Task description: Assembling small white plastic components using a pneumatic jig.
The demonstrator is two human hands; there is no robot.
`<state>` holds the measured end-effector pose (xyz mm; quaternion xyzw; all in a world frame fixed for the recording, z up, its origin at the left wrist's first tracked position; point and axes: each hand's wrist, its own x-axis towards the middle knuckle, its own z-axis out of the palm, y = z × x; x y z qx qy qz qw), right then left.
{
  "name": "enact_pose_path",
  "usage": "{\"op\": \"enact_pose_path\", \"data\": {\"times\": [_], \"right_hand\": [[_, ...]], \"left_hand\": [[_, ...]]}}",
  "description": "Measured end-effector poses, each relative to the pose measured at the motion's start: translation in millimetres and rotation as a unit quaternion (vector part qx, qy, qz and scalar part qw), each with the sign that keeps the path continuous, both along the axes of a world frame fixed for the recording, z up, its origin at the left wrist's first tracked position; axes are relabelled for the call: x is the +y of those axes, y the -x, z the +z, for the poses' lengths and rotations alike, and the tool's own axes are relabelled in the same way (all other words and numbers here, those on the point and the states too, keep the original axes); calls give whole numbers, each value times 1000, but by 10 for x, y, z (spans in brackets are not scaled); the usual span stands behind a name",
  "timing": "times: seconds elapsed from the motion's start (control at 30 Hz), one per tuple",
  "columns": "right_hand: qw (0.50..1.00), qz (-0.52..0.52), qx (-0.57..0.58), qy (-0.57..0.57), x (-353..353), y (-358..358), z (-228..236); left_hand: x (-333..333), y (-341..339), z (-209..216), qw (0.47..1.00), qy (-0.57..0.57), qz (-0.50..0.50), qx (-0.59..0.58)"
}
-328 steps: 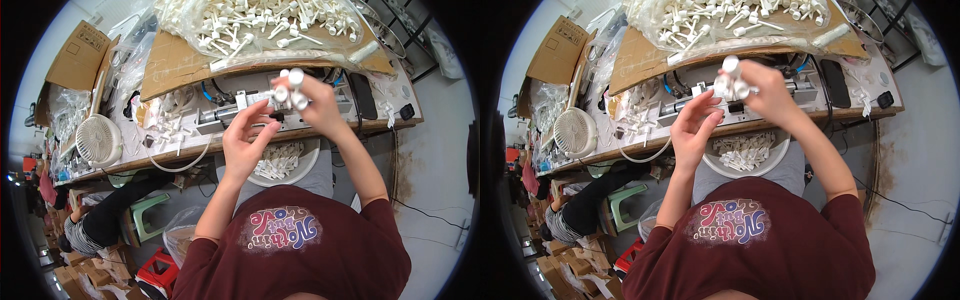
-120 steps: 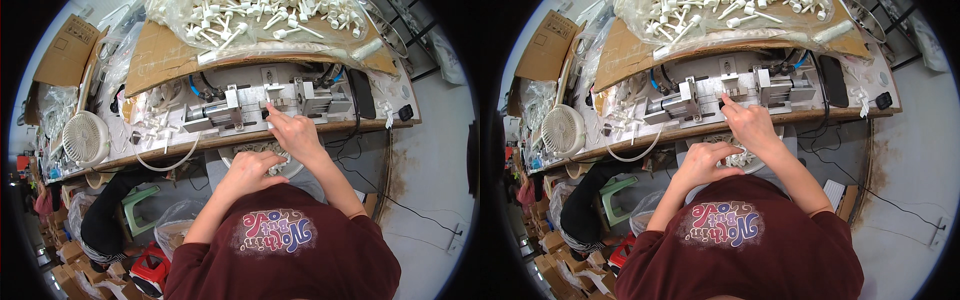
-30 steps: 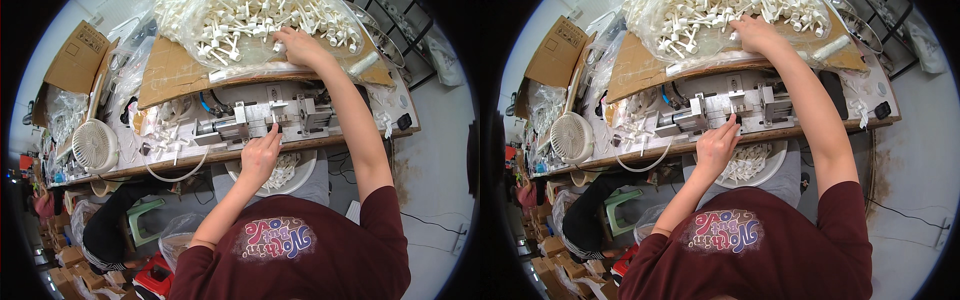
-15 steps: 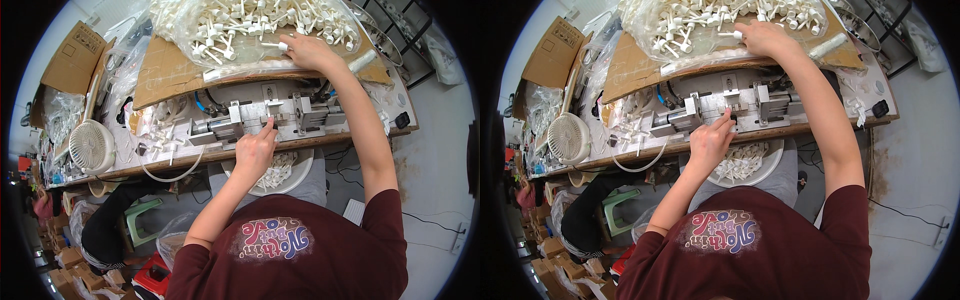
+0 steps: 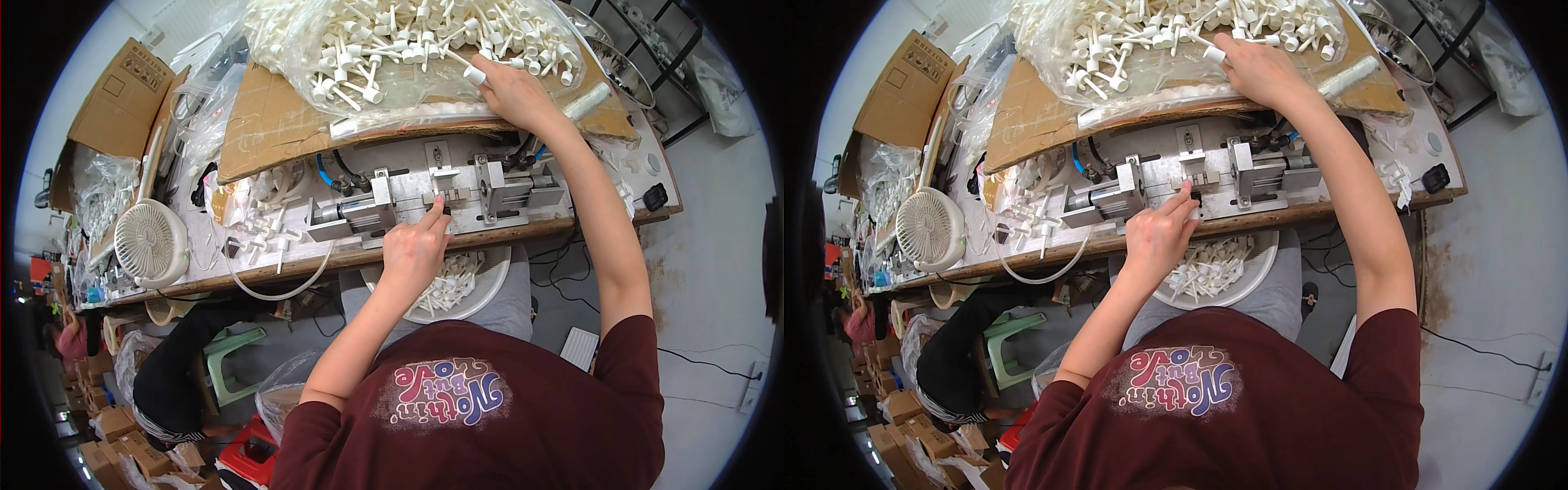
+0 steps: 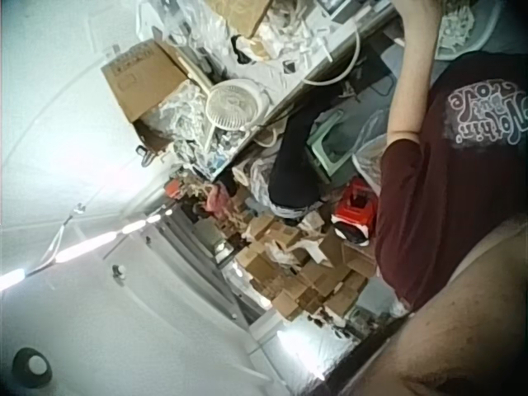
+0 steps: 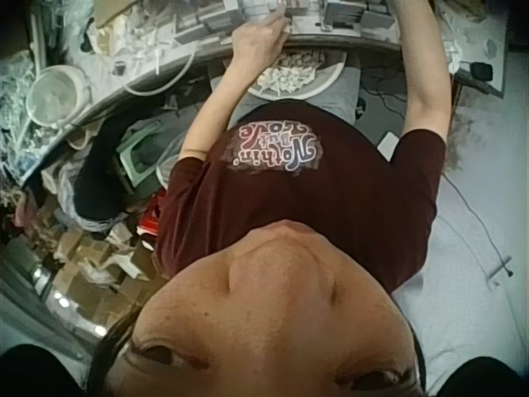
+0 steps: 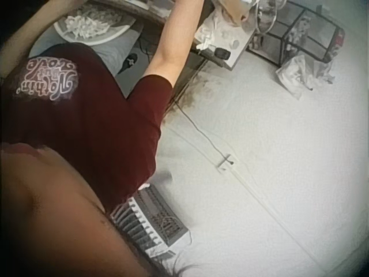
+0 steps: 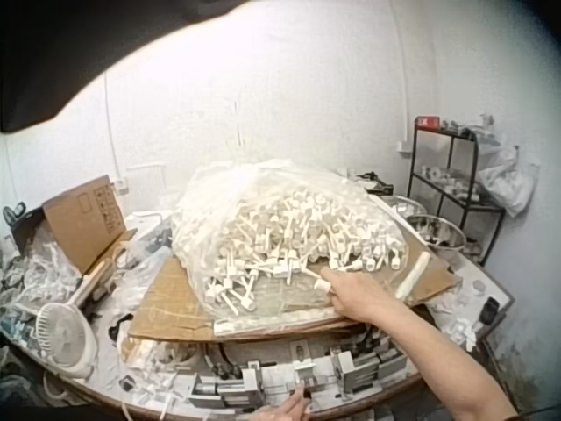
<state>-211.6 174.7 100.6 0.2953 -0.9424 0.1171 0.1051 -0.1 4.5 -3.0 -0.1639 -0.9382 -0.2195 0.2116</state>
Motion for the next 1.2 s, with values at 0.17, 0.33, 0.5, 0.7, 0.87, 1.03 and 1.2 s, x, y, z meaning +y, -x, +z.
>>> {"op": "enact_pose_path", "data": {"times": [0.17,0.33,0.5,0.7,0.87,1.03,1.2], "right_hand": [[998,-25,54,14,94,-57,-208],[998,-42,45,-14,61,-112,-177],[988,-6,106,109,98,-184,-228],[951,39,154,264,-46,-355,-141],[927,102,152,329,-177,-621,-25],[915,141,121,359,-245,-1083,-2],[903,162,85,389,-227,-1479,-161]], "left_hand": [[17,1,16,1000,-8,9,-10],[17,-13,14,1000,-9,18,-22],[31,-12,14,1000,-12,17,-19],[16,-21,16,999,-14,22,-26],[2,-24,-3,999,-32,12,-19],[-13,-203,116,991,-123,-32,-48],[26,-325,422,927,-327,-29,-180]]}}
